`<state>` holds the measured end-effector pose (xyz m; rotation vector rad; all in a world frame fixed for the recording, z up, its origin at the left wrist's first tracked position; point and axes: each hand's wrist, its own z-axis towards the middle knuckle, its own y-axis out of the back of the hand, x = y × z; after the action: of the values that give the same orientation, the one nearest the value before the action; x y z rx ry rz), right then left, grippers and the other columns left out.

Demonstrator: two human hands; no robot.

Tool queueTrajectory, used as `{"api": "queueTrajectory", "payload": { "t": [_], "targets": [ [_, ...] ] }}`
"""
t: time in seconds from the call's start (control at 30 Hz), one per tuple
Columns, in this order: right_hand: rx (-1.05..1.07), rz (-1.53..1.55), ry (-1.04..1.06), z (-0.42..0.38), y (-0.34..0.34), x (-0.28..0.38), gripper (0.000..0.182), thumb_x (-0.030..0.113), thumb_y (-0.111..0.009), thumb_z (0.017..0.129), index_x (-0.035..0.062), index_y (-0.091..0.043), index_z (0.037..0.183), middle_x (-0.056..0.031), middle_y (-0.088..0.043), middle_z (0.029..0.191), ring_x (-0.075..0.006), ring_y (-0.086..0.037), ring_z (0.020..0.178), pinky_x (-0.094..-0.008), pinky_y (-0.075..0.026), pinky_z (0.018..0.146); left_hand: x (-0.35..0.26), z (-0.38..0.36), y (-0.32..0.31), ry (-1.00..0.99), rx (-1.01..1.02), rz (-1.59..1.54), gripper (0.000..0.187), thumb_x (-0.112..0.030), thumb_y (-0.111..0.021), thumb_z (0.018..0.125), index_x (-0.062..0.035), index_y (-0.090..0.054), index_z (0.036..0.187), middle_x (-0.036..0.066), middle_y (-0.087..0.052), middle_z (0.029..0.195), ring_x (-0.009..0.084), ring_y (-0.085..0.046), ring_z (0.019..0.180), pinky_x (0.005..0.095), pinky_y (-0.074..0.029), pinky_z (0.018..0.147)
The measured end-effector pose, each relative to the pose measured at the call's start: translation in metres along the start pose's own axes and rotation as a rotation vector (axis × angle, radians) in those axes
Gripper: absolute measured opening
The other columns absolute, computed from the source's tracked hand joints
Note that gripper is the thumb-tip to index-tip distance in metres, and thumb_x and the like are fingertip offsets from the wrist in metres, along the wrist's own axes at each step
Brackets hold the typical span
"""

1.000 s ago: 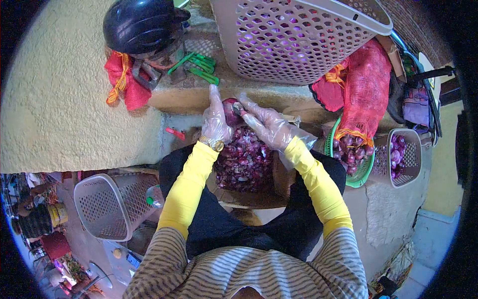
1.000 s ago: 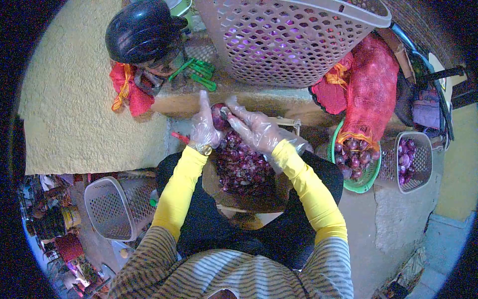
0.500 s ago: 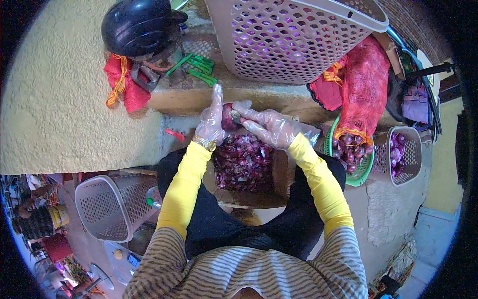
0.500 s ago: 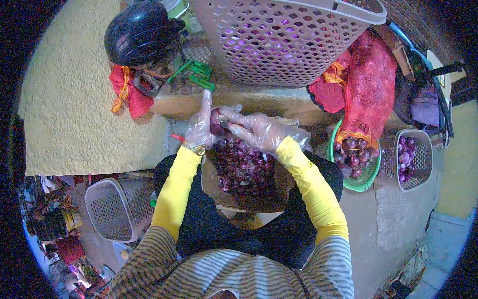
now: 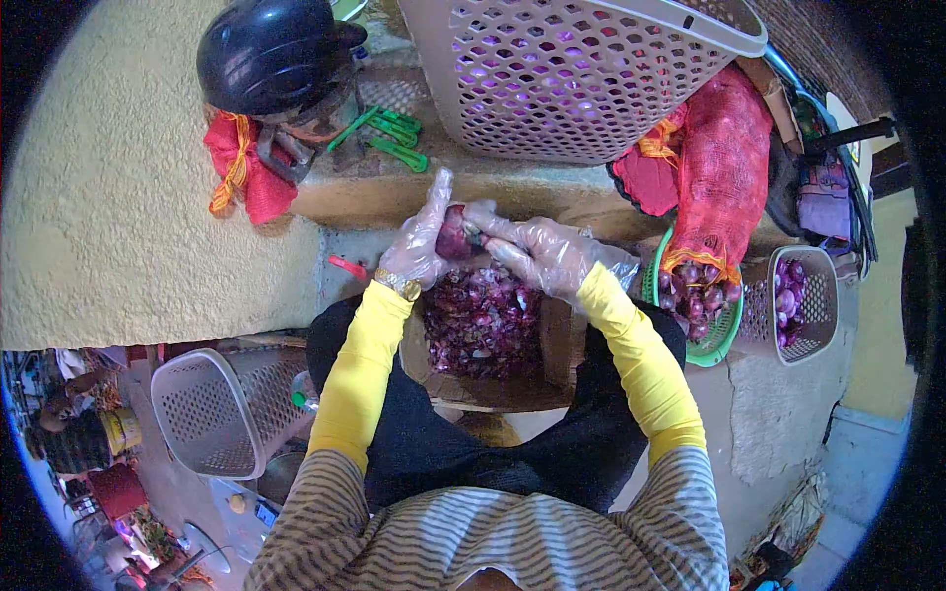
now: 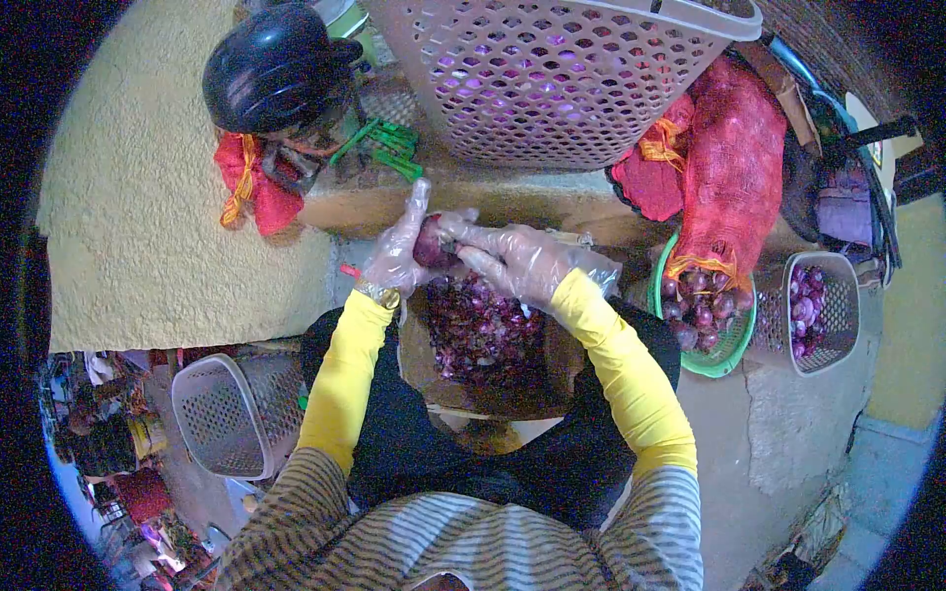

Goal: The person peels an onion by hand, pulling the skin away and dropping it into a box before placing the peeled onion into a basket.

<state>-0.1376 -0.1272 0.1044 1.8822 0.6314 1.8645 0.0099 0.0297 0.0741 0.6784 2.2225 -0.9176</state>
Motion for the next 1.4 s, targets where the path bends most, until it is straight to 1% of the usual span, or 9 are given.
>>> {"api": "queueTrajectory", "payload": {
  "t": [0.07,0.17,0.47,0.9,0.97,1.1,1.17,1.27,1.4],
  "targets": [
    [-0.081,0.038,0.019,0.001,-0.008,-0.007,0.048,0.032,-0.053,0.104,0.0215,-0.048,0.15,-0.0202,-0.065,0.129,-0.0431,-0.066,0.108,-0.0463,-0.054,0.092,0.022,0.019,0.012,-0.461,0.008,0.044,0.075,-0.062,-0.049,0.101,0.0052,-0.059,0.133,0.014,-0.068,0.125,0.0198,-0.069,0.102,0.0343,-0.056,0.097],
    [-0.135,0.056,0.005,0.002,-0.011,-0.007,0.047,0.033,-0.053,0.104,0.0233,-0.049,0.149,-0.021,-0.067,0.124,-0.0442,-0.067,0.105,-0.0472,-0.054,0.09,0.014,-0.003,0.0,-0.689,0.15,0.172,0.073,-0.059,-0.049,0.102,0.0031,-0.054,0.139,0.012,-0.066,0.13,0.0202,-0.067,0.107,0.0357,-0.056,0.097],
    [-0.199,0.105,0.137,0.001,-0.02,-0.001,0.043,0.025,-0.05,0.106,0.0148,-0.05,0.148,-0.0196,-0.064,0.133,-0.0367,-0.064,0.119,-0.0428,-0.048,0.103,-0.005,0.003,0.003,-0.111,0.066,-0.207,0.071,-0.063,-0.047,0.101,0.0034,-0.061,0.123,0.018,-0.067,0.128,0.0284,-0.067,0.111,0.0441,-0.057,0.096],
    [-0.19,0.216,0.131,-0.008,-0.032,-0.021,0.05,0.03,-0.051,0.107,0.0014,-0.046,0.148,-0.0173,-0.06,0.141,-0.0243,-0.055,0.131,-0.0374,-0.039,0.112,-0.002,-0.008,0.015,-0.332,-0.016,0.233,0.066,-0.057,-0.048,0.103,0.0036,-0.054,0.13,0.017,-0.071,0.118,0.0253,-0.071,0.104,0.0371,-0.059,0.093],
    [-0.141,0.283,0.069,-0.01,-0.031,-0.026,0.048,0.032,-0.053,0.107,0.0009,-0.049,0.142,-0.0175,-0.063,0.136,-0.0251,-0.058,0.127,-0.0387,-0.043,0.107,-0.002,-0.007,0.015,-0.293,-0.07,0.055,0.077,-0.019,-0.071,0.097,-0.0099,-0.025,0.158,0.013,-0.069,0.115,0.0143,-0.066,0.095,0.0348,-0.058,0.092],
    [-0.038,0.121,-0.16,-0.011,-0.007,-0.001,0.04,0.035,-0.057,0.104,0.0025,-0.056,0.128,-0.0187,-0.07,0.111,-0.0316,-0.069,0.102,-0.0443,-0.051,0.088,0.017,0.007,0.027,-0.721,-0.025,0.426,0.06,-0.046,-0.054,0.105,-0.0007,-0.049,0.143,0.012,-0.071,0.107,0.0132,-0.066,0.091,0.0341,-0.059,0.089],
    [-0.104,0.004,-0.058,-0.007,-0.005,-0.002,0.039,0.034,-0.057,0.103,0.0038,-0.056,0.128,-0.0194,-0.07,0.103,-0.0353,-0.068,0.095,-0.0464,-0.051,0.083,0.014,0.008,0.031,-0.833,0.025,0.675,0.12,-0.023,-0.087,0.08,-0.005,0.001,0.161,0.014,-0.071,0.12,0.025,-0.072,0.1,0.0381,-0.057,0.09],
    [-0.19,-0.169,0.01,-0.006,-0.002,0.001,0.038,0.034,-0.059,0.102,0.0057,-0.056,0.127,-0.0213,-0.07,0.093,-0.0409,-0.067,0.087,-0.049,-0.052,0.077,0.007,0.002,0.01,-0.326,-0.004,-0.17,0.126,-0.029,-0.09,0.076,-0.0045,0.0,0.161,0.016,-0.072,0.118,0.0294,-0.072,0.099,0.0403,-0.056,0.091],
    [-0.25,-0.12,-0.009,-0.003,-0.006,0.001,0.035,0.034,-0.058,0.102,0.0051,-0.056,0.12,-0.0239,-0.069,0.093,-0.0434,-0.067,0.088,-0.0503,-0.051,0.077,0.018,0.008,0.015,-0.353,0.096,-0.276,0.13,-0.029,-0.093,0.072,-0.0042,-0.002,0.161,0.015,-0.072,0.117,0.0312,-0.072,0.098,0.0407,-0.056,0.09]
  ]
}}
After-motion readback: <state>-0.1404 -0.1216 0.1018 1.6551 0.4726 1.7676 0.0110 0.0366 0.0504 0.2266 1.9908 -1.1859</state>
